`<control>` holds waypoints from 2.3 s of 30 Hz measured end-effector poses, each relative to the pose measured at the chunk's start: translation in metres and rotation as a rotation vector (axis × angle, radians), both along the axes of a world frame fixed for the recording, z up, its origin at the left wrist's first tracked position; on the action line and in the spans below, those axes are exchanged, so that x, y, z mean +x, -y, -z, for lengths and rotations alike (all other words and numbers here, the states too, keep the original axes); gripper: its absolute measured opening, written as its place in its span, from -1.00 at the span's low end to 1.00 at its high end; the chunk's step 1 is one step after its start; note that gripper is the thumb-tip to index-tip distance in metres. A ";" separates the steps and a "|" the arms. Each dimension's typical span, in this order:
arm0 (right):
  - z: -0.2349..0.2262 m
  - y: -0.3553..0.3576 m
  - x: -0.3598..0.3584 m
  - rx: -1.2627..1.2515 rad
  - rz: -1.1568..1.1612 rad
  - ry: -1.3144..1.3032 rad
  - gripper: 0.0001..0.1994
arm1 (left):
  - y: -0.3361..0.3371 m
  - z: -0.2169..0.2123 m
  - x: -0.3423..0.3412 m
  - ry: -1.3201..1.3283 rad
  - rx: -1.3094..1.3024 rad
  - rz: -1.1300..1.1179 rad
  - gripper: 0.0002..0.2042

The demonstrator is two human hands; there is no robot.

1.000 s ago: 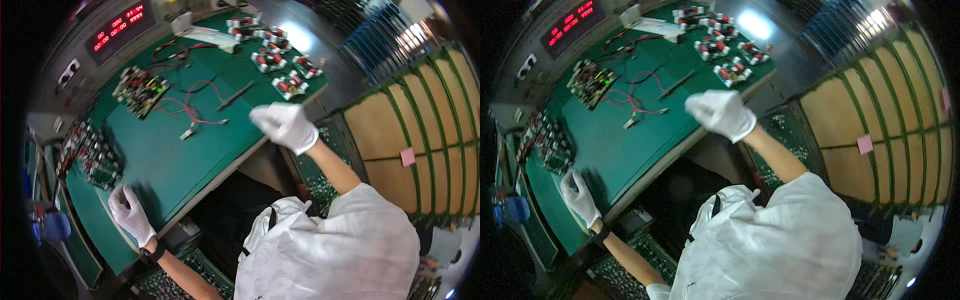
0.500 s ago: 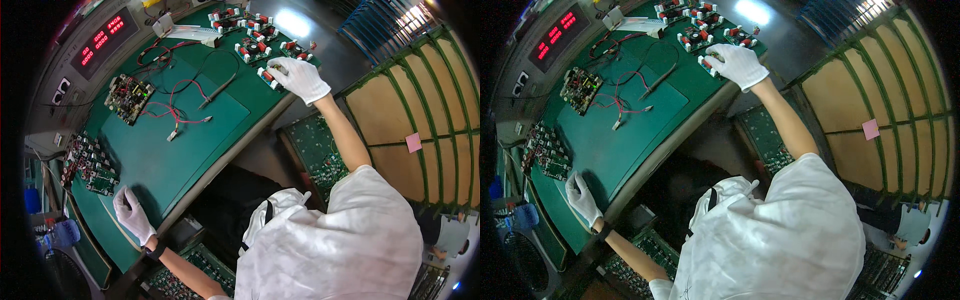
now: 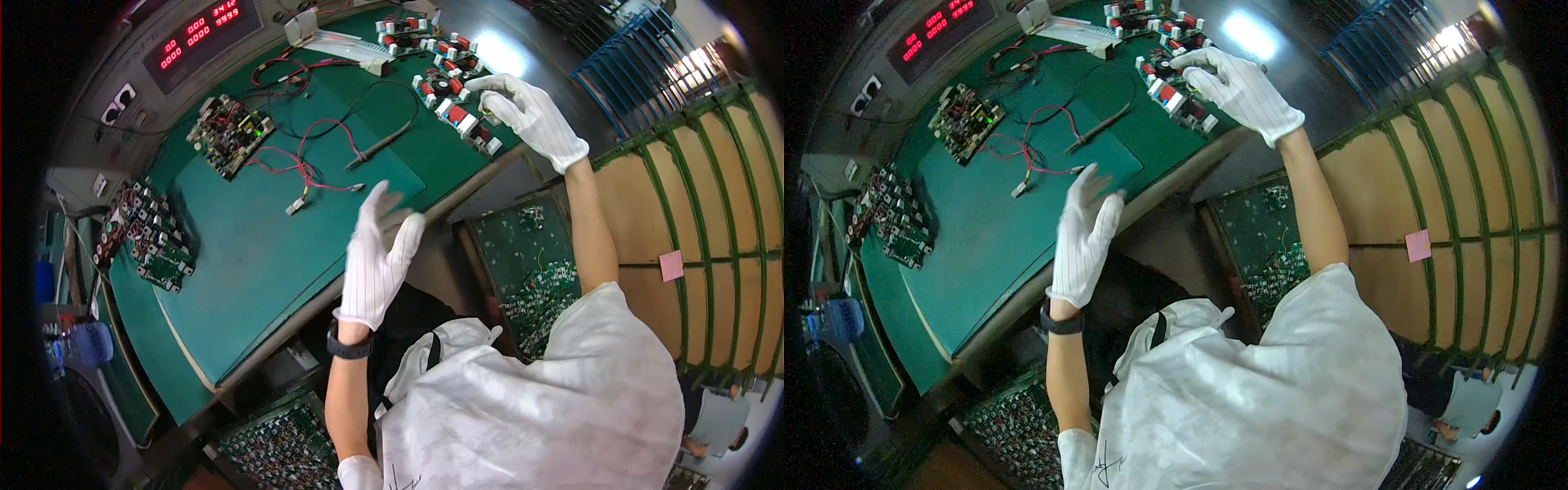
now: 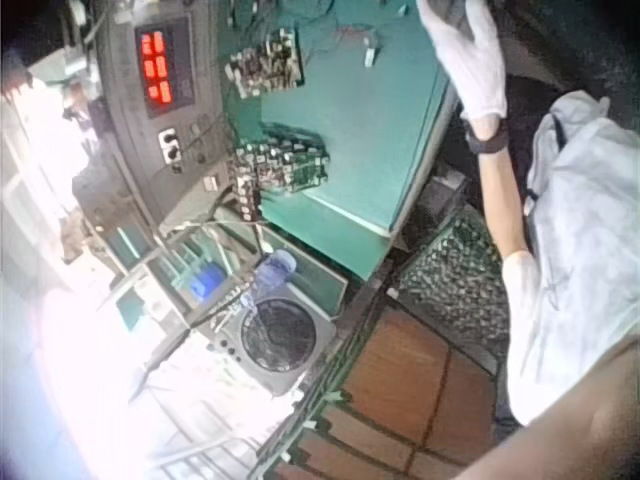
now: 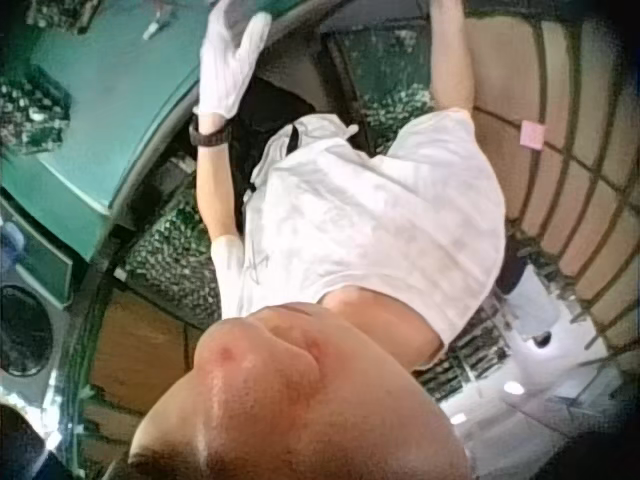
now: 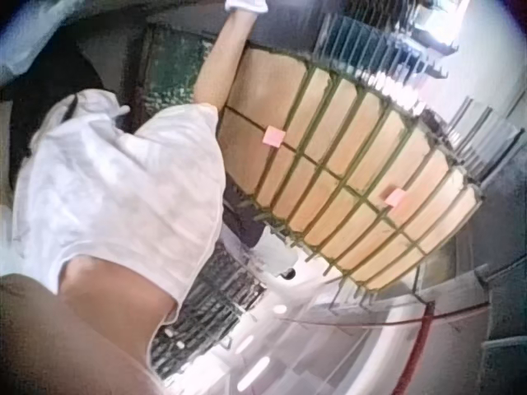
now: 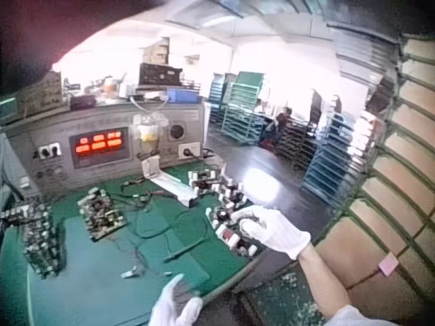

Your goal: The person tests electronic circuit boards by placing them into a test fixture and making contact with test probes.

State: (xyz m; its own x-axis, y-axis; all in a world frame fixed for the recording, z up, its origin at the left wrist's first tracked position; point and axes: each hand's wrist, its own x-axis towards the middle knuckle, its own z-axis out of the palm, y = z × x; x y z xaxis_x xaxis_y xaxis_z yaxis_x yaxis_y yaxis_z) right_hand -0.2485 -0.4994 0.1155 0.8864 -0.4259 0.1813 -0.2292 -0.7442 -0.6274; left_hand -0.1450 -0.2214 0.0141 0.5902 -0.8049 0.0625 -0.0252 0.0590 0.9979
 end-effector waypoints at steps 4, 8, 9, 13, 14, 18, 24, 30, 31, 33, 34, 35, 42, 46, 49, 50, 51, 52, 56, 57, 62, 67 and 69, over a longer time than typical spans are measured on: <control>-0.002 -0.040 0.025 0.046 -0.292 0.185 -0.68 | 0.017 -0.016 0.015 -0.796 -0.160 -0.028 -0.33; 0.001 -0.109 0.055 -0.040 -0.648 0.297 -0.64 | -0.011 0.000 0.039 -0.621 -0.253 -0.087 -0.38; 0.002 -0.123 0.062 -0.256 -0.729 0.347 -0.61 | -0.023 0.008 0.043 -0.214 -0.122 -0.204 -0.40; 0.036 -0.172 0.081 -0.401 -0.725 0.419 -0.56 | -0.070 -0.004 0.060 0.063 -0.068 -0.434 -0.48; 0.042 -0.179 0.087 -0.417 -0.755 0.409 -0.56 | -0.084 -0.001 0.070 -0.003 -0.074 -0.433 -0.53; 0.052 -0.193 0.111 -0.310 -0.802 0.465 -0.61 | -0.119 -0.012 0.098 -0.221 0.010 -0.550 -0.56; 0.115 -0.140 0.150 -0.641 -0.523 0.275 -0.69 | -0.132 0.011 0.119 -0.196 0.019 -0.662 -0.50; 0.131 -0.128 0.167 -0.675 -0.521 0.265 -0.84 | -0.113 0.026 0.096 -0.150 -0.126 -0.739 -0.45; 0.131 -0.125 0.168 -0.687 -0.521 0.284 -0.85 | -0.115 0.025 0.092 -0.156 -0.124 -0.732 -0.45; 0.129 -0.118 0.167 -0.660 -0.523 0.274 -0.86 | -0.123 0.019 0.090 0.153 0.284 -0.649 -0.49; 0.128 -0.117 0.168 -0.640 -0.537 0.289 -0.85 | -0.127 0.017 0.090 0.371 0.418 -0.703 -0.56; 0.129 -0.116 0.168 -0.620 -0.550 0.305 -0.84 | -0.132 0.013 0.091 0.370 0.422 -0.703 -0.56; 0.136 -0.110 0.169 -0.535 -0.533 0.330 -0.81 | -0.136 -0.022 0.085 1.103 0.898 -0.663 -0.49; 0.133 -0.113 0.176 -0.443 -0.557 0.363 -0.80 | -0.108 -0.007 0.083 1.250 0.572 -0.637 -0.33; 0.133 -0.119 0.181 -0.411 -0.578 0.357 -0.79 | -0.090 0.018 0.091 1.210 0.455 -0.730 -0.54; 0.134 -0.119 0.182 -0.409 -0.589 0.358 -0.79 | -0.087 0.024 0.094 1.211 0.452 -0.724 -0.54; 0.133 -0.119 0.183 -0.408 -0.585 0.357 -0.79 | -0.086 0.030 0.097 1.157 0.435 -0.772 -0.61; 0.134 -0.118 0.182 -0.382 -0.599 0.350 -0.78 | -0.083 0.033 0.100 1.102 0.414 -0.812 -0.67; 0.137 -0.114 0.185 -0.286 -0.675 0.368 -0.79 | -0.080 0.036 0.100 1.028 0.353 -0.801 -0.70; 0.135 -0.114 0.185 -0.233 -0.717 0.363 -0.79 | -0.079 0.036 0.098 1.028 0.356 -0.796 -0.70; 0.128 -0.110 0.182 -0.142 -0.739 0.291 -0.80 | -0.072 0.029 0.087 1.185 0.440 -0.852 -0.72; 0.119 -0.101 0.181 -0.073 -0.775 0.160 -0.81 | -0.075 0.033 0.092 1.322 0.397 -0.835 -0.71; 0.123 -0.095 0.185 -0.117 -0.792 0.194 -0.77 | -0.072 0.037 0.093 1.368 0.405 -0.801 -0.70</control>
